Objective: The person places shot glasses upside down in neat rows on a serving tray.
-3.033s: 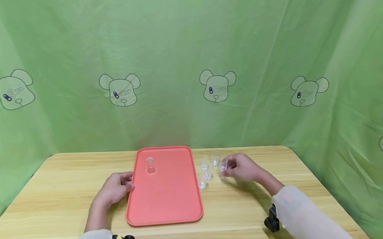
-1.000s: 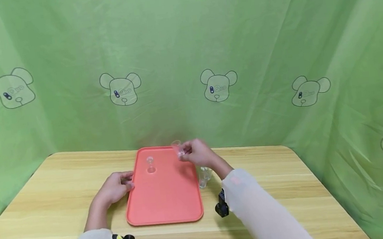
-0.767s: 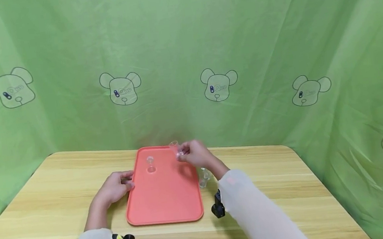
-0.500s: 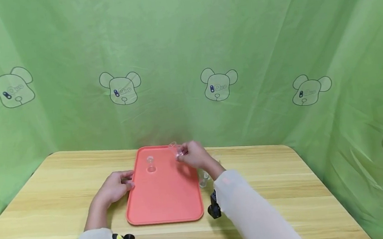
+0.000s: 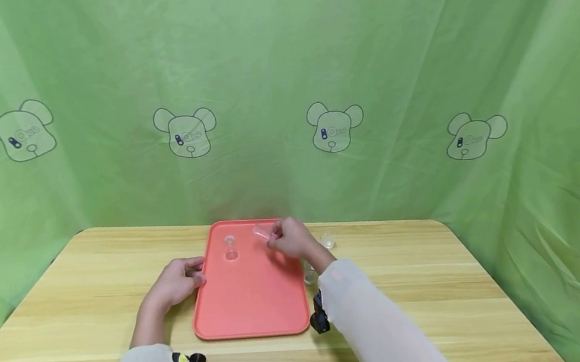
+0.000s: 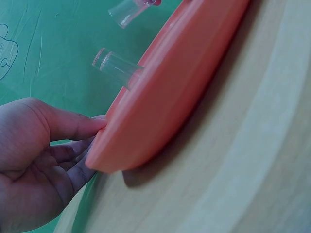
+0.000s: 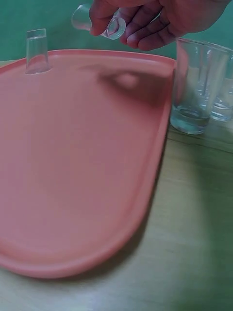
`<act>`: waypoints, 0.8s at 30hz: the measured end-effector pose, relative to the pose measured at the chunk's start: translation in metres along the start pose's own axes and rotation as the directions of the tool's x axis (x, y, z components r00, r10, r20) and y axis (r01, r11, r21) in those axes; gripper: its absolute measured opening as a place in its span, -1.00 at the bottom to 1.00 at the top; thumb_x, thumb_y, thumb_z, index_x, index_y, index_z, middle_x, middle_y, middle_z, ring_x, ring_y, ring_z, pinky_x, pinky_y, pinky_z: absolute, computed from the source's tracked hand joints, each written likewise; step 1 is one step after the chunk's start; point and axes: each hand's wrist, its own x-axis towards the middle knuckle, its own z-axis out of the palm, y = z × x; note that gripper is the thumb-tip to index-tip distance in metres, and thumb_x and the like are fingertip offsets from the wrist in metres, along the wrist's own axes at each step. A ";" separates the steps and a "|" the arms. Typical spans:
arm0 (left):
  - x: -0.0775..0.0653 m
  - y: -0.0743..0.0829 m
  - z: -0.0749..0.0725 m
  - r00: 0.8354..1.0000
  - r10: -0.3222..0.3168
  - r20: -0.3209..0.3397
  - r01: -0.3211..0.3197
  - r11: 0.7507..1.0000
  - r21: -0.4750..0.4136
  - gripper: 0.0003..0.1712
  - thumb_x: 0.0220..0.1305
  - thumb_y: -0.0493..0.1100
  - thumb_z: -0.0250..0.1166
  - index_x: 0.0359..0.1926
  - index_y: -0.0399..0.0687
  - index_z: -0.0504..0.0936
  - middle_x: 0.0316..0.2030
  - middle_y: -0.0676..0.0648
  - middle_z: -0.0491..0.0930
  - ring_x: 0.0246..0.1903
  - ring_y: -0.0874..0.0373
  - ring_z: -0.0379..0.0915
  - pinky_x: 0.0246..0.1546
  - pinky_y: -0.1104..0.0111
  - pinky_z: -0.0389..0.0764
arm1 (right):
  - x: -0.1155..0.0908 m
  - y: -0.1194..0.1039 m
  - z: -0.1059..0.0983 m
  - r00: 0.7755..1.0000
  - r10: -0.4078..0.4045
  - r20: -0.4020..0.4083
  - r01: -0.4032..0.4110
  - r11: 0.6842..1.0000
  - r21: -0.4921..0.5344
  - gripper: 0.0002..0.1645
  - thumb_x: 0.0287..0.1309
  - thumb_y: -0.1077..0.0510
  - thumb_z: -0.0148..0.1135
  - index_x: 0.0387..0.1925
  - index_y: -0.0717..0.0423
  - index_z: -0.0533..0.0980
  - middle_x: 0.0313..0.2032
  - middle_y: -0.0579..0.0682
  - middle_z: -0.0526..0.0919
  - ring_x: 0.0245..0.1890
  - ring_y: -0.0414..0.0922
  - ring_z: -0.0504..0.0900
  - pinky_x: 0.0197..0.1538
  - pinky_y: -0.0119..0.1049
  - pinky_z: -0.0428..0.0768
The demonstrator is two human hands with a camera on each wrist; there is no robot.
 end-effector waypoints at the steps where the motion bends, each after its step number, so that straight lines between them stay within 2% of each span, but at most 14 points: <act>1: 0.000 0.000 0.000 1.000 0.001 0.000 -0.001 1.000 0.000 -0.46 0.33 -0.41 0.20 0.32 -0.53 0.44 0.01 -0.31 0.68 0.00 -0.07 0.62 0.08 0.11 0.65 | 0.000 -0.001 0.001 1.000 -0.002 0.003 0.002 1.000 -0.002 -0.92 0.15 0.24 0.37 -0.42 0.18 0.64 -0.48 -0.06 0.64 -0.44 -0.18 0.52 -0.30 -0.35 0.55; 12: -0.001 0.000 0.000 1.000 -0.005 0.000 0.005 1.000 -0.009 -0.46 0.34 -0.42 0.20 0.32 -0.54 0.43 -0.01 -0.30 0.68 -0.01 -0.07 0.62 0.08 0.10 0.65 | 0.005 -0.007 0.010 1.000 -0.015 0.003 0.015 1.000 0.021 -0.92 0.16 0.30 0.27 -0.44 0.12 0.61 -0.49 -0.10 0.59 -0.43 -0.22 0.48 -0.26 -0.37 0.50; 24: -0.001 0.002 -0.001 1.000 -0.005 -0.003 0.005 1.000 -0.008 -0.46 0.33 -0.42 0.21 0.32 -0.53 0.44 -0.01 -0.29 0.68 -0.02 -0.06 0.62 0.06 0.11 0.66 | 0.008 -0.008 0.020 0.997 -0.067 -0.046 0.069 0.996 0.062 -0.95 0.15 0.32 0.30 -0.32 0.24 0.64 -0.40 -0.06 0.62 -0.36 -0.22 0.51 -0.22 -0.40 0.54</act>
